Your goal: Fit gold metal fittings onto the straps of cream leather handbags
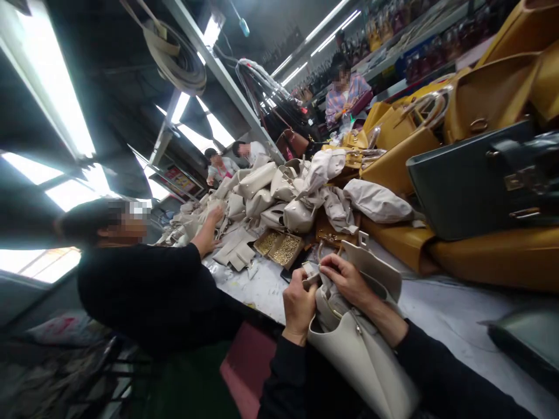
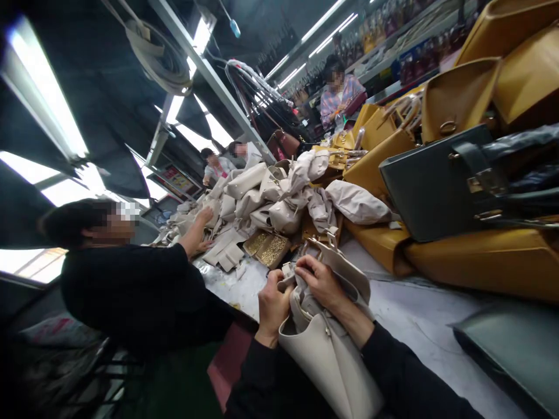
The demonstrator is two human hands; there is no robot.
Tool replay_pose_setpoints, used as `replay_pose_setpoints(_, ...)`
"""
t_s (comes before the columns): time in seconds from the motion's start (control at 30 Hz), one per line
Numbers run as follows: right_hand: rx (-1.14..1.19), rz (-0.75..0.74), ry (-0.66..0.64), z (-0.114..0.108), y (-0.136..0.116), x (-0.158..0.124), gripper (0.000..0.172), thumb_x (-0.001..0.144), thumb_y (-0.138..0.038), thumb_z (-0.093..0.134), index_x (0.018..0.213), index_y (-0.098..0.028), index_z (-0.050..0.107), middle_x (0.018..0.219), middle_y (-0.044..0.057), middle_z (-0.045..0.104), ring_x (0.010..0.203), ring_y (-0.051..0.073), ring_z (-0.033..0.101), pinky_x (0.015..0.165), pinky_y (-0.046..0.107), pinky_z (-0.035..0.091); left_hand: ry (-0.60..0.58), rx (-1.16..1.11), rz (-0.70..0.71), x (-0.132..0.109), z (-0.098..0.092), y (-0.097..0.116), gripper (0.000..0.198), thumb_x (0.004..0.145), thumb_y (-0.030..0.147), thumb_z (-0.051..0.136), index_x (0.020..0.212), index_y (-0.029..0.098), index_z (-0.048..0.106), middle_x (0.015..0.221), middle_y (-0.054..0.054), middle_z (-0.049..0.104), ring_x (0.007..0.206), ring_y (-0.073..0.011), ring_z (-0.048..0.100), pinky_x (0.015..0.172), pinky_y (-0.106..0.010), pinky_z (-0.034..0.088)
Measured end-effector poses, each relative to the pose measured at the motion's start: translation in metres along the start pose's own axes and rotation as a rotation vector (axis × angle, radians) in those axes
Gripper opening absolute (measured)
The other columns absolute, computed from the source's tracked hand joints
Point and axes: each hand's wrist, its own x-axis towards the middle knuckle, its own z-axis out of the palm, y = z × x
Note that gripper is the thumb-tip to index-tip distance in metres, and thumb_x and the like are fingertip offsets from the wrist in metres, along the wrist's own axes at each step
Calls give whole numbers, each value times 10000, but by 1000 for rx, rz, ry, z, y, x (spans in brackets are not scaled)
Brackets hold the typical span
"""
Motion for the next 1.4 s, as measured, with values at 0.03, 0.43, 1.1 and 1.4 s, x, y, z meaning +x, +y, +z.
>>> replay_pose_setpoints(0.03, 14, 0, 2, 1, 0, 1, 163, 936, -373, 621, 904, -215, 638, 820, 2, 628, 789, 182, 582, 721, 287, 445, 7, 14, 25, 0, 0, -4, 204, 835, 192, 702, 1031, 222, 656, 903, -27, 765, 798, -210, 737, 709, -266, 506)
replay_pose_setpoints(0.43, 134, 24, 26, -8, 1, 4, 258, 921, -471, 676, 927, -212, 671, 851, 14, 648, 808, 184, 597, 743, 288, 480, -111, -370, -149, 24, 2, -9, 285, 869, 392, 698, 1040, 185, 793, 1012, -72, 798, 904, -217, 721, 810, -283, 535)
replay_pose_setpoints(1.1, -343, -202, -200, -3, 6, -8, 165, 1011, -282, 611, 934, -238, 750, 925, 49, 683, 861, 207, 665, 774, 317, 511, 63, -424, -306, 25, 16, -7, 430, 893, 503, 619, 646, 158, 693, 640, -8, 660, 629, -143, 535, 607, -230, 394)
replay_pose_setpoints(1.4, -612, -193, -121, 5, -4, -14, 175, 1007, -265, 597, 896, -230, 726, 845, 35, 629, 781, 207, 638, 711, 324, 450, 20, -476, -338, 19, 7, 0, 392, 886, 457, 624, 672, 142, 717, 661, -20, 681, 648, -153, 555, 632, -244, 407)
